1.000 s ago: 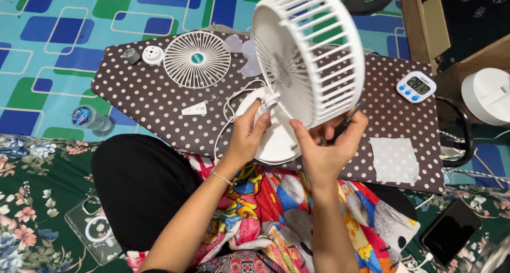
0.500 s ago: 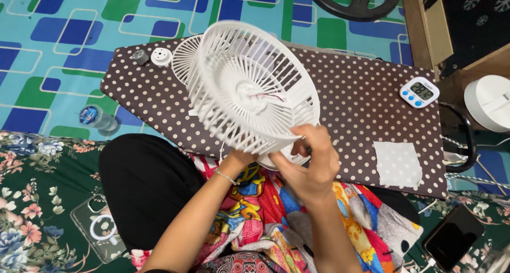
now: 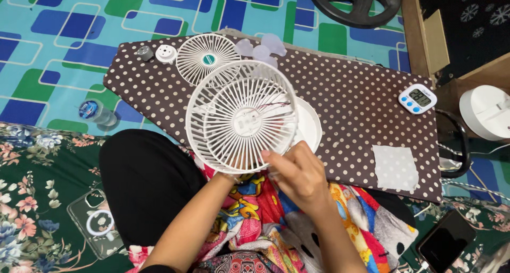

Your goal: The person disassembles a small white electric fan by removing the front grille, fan blades, and motor housing using a screwdriver. They then reassemble the fan by reattaching the motor housing, fan blades, and front grille, securing each part with screws.

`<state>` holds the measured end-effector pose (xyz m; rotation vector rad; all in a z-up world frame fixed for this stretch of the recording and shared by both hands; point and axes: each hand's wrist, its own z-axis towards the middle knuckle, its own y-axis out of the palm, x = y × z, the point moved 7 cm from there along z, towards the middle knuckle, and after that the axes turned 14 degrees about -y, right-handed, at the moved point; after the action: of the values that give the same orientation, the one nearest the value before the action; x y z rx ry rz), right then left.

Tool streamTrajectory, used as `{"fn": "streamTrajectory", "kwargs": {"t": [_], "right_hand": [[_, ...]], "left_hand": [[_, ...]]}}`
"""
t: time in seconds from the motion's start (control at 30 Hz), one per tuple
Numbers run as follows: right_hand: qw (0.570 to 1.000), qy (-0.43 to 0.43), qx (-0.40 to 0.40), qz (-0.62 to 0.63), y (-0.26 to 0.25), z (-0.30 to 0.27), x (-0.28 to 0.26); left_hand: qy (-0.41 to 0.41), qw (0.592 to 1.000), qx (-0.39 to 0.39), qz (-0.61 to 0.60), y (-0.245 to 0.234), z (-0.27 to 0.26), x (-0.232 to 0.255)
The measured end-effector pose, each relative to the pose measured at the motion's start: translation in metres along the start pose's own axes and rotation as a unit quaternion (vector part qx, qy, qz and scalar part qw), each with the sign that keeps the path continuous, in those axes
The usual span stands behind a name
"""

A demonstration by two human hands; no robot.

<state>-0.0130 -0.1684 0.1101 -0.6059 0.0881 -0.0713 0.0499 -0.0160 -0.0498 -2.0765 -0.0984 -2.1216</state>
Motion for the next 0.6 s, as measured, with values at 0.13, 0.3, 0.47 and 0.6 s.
{"fn": "streamTrajectory", "kwargs": {"t": [0.13, 0.3, 0.47, 0.6], "right_hand": [[0.978, 0.157, 0.136, -0.033, -0.015, -0.012, 0.024], [0.928, 0.278, 0.247, 0.001, -0.026, -0.029, 0.047], [0.88, 0.371, 0.296, 0.021, -0.027, -0.048, 0.062], [0.819, 0.438, 0.348, 0.126, -0.016, -0.06, 0.073]], "left_hand": [[0.013, 1.0, 0.005, 0.02, 0.004, 0.005, 0.023], [0.04, 0.998, 0.022, 0.047, 0.011, 0.01, 0.051], [0.105, 0.993, 0.035, 0.031, 0.009, 0.003, 0.067], [0.103, 0.993, 0.041, 0.042, 0.008, 0.004, 0.07]]}}
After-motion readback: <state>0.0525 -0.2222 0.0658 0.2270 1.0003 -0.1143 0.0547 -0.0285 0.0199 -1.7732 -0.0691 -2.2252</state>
